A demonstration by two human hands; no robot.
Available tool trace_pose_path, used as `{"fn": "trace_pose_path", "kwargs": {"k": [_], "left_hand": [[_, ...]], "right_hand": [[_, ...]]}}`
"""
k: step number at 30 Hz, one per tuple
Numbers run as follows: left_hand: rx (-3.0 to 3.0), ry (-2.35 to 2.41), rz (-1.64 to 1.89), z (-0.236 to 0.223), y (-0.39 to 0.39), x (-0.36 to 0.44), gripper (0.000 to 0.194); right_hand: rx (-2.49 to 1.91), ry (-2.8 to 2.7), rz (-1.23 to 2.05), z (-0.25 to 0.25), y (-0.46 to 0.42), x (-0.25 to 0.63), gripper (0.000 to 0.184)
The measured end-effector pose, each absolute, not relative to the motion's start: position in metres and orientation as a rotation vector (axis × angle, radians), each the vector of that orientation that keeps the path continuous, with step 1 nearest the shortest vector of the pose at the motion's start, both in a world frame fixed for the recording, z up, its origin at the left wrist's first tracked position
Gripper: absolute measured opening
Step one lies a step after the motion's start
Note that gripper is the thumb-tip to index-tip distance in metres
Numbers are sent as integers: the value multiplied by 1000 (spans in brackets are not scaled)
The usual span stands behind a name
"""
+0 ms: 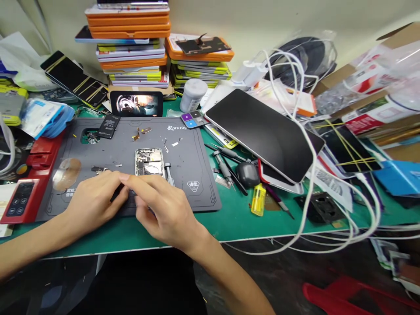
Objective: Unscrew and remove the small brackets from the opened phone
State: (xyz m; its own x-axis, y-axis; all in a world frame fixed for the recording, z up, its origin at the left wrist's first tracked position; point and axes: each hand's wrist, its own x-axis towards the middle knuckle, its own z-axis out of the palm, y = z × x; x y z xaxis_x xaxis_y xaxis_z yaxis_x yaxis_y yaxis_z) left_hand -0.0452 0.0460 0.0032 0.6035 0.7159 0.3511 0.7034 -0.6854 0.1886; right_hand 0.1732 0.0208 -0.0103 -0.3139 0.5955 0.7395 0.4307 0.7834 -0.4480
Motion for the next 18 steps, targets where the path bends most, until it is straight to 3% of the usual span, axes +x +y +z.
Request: {"fn": "trace_pose_path", "kwargs": {"k": [6,18], "left_hand": [[2778,1224,582,3,45,-47,26],[2869,897,585,6,48,-47,25]], "right_hand": [[-815,-1939,213,-11,18,177,81],[-856,-1758,415,-19,14,169,76]]}}
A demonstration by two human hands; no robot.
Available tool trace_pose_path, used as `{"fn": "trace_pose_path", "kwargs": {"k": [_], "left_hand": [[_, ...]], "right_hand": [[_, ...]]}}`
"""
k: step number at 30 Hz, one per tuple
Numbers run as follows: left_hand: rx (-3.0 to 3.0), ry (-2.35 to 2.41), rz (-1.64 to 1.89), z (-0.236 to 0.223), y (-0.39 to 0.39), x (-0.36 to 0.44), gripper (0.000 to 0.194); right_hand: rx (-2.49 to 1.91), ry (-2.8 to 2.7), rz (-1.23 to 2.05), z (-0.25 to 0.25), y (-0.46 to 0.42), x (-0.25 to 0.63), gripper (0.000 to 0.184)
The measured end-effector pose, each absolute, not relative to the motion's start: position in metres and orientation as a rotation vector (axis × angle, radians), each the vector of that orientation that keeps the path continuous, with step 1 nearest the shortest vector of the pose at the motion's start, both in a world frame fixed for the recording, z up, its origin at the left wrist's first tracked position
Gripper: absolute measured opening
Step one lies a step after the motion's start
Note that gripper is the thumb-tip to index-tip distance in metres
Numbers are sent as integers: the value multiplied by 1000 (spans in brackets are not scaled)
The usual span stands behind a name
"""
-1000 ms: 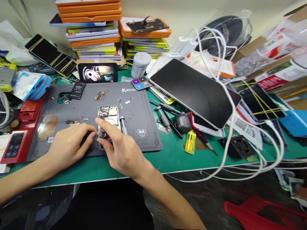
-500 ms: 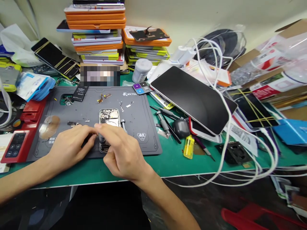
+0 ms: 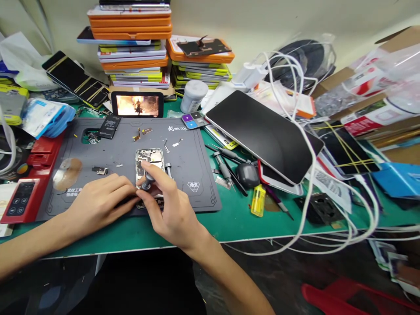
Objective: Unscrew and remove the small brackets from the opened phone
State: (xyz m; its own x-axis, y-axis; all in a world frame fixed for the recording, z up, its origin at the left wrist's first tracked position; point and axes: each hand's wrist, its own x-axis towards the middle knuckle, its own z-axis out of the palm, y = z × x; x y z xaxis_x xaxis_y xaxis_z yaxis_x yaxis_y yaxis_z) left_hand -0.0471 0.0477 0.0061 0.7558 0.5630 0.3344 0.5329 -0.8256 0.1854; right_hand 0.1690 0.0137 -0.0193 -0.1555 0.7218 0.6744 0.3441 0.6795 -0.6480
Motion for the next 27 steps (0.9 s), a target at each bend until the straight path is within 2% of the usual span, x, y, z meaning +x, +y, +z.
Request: {"fn": "trace_pose_path", "kwargs": {"k": [4,11,19,27], "left_hand": [[2804,962,555,6,47,-48,25],[2624,1123,606,9,46,-44,17],[2780,999,602,8,48,-45,32],[2762,1001,599,7,47,-45,37]], "right_hand": [[-881,-1619,531,-17,13,168,68],[-903,-1714,414,-20,15,172,72],[-877,-1811,313,-25,16,172,82],[-833,-1833,271,-24,18,173,79]]}}
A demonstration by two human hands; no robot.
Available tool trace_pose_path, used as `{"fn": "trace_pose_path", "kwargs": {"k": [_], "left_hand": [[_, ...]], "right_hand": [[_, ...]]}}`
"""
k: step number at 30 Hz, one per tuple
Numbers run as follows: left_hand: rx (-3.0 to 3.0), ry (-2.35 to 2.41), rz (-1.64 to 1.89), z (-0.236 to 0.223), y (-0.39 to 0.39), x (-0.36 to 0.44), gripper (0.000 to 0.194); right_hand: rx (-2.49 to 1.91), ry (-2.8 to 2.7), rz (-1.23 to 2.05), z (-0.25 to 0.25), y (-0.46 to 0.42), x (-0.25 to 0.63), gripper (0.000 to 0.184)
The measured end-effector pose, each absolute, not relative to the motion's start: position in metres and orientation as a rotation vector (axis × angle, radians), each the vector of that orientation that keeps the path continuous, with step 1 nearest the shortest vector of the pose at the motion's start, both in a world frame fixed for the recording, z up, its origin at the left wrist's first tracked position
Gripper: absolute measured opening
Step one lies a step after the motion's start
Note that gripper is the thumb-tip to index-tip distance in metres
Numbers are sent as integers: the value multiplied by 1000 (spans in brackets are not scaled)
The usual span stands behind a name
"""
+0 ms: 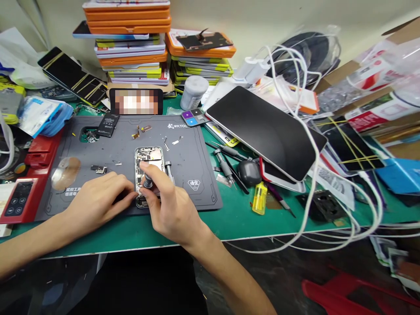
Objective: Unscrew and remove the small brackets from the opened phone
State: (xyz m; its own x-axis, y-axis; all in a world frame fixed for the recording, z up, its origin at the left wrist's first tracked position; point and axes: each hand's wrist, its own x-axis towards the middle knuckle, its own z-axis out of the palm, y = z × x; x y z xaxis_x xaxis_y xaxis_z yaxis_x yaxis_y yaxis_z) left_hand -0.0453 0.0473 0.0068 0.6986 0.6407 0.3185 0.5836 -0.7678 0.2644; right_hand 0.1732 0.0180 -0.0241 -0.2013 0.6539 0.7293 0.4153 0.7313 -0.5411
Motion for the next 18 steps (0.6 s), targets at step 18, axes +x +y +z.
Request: {"fn": "trace_pose_path", "kwargs": {"k": [18], "left_hand": [[2745,974,650,3,46,-49,27]], "right_hand": [[-794,-1940,273,-14,17,179,79]]}}
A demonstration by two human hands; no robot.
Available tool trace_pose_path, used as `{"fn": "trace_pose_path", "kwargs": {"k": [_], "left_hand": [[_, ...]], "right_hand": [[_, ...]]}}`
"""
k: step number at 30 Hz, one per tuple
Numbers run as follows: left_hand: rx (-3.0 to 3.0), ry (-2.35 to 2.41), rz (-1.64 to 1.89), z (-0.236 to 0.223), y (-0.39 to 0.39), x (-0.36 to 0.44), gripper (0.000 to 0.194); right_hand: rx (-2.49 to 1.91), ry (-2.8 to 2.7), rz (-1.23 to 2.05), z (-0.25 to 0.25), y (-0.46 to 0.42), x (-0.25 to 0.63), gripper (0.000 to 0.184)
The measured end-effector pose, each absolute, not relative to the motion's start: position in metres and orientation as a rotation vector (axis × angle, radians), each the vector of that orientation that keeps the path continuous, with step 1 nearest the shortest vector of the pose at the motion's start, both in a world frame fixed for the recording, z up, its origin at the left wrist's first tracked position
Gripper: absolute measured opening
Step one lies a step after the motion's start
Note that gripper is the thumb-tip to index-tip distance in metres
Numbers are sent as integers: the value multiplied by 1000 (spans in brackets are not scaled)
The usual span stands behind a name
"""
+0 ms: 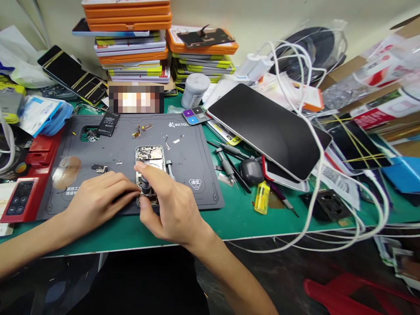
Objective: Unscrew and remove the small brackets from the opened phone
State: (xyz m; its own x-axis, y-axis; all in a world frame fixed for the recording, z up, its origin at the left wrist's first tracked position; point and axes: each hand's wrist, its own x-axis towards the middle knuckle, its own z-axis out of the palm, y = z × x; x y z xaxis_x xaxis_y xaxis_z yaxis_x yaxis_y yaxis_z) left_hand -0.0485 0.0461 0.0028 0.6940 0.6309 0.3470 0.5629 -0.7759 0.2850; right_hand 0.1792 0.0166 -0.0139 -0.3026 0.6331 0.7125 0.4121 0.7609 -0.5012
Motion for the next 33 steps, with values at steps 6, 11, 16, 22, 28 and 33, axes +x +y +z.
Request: {"fn": "trace_pose_path", "kwargs": {"k": [6,11,16,22,28,33], "left_hand": [[2752,963,672,4,47,-48,24],[2776,957,674,5,47,-49,28],[2780,949,613,7,48,-49,34],[2797,848,669,8,48,-47,29],[2781,953,629,8,45,-44,20],[2852,994,618,13,34,-40,21]], "right_hand": [[-808,-1922,245,-15,16,177,71],[-850,-1784,311,-20,14,173,75],[-787,-1753,375,-23,14,172,76],[-828,-1766,367,-23,16,171,76],[-819,-1636,347,-17,18,172,67],[-794,-1468,275,-11,21,173,62]]}}
